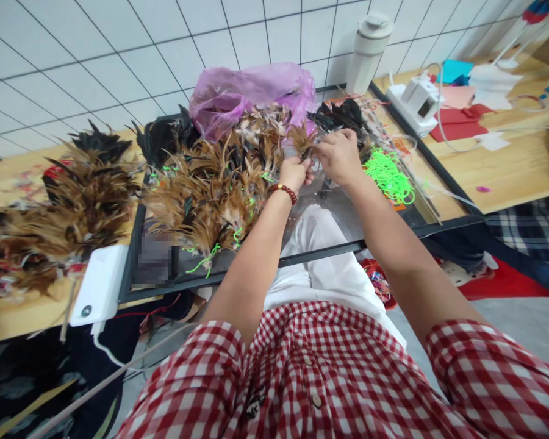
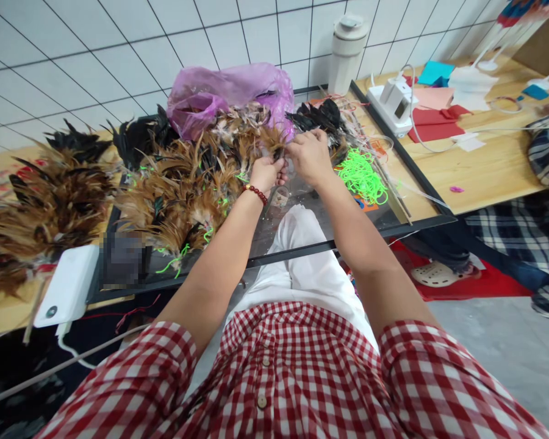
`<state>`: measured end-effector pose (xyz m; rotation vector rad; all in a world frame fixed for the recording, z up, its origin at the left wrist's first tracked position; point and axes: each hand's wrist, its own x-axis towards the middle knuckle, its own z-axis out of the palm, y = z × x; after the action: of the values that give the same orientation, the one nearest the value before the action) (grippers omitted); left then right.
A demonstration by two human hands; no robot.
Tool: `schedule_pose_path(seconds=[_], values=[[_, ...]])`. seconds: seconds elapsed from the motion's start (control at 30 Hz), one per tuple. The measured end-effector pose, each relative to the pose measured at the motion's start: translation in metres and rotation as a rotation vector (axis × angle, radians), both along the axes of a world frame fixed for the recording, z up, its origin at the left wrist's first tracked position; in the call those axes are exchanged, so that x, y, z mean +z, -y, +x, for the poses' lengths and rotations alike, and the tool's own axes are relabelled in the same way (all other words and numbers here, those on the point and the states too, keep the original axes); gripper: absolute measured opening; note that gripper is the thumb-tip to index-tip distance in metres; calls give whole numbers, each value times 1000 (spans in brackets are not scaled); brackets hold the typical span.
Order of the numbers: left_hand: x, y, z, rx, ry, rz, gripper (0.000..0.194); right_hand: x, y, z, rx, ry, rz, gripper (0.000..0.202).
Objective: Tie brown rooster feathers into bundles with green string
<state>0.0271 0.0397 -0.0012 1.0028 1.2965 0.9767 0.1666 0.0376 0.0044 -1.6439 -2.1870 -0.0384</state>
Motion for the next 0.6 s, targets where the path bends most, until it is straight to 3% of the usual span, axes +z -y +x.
schedule_pose_path(seconds=[0.13, 0.27, 0.6], values=[[0, -6, -5, 172, 82, 7, 25, 0, -4, 13, -134, -69, -2, 40], [2, -10, -9, 270, 162, 24, 23, -4, -8, 24, 6, -40, -90, 36], [1, -9, -7, 227, 163, 16, 25, -26, -16, 13, 19, 78, -110, 35]])
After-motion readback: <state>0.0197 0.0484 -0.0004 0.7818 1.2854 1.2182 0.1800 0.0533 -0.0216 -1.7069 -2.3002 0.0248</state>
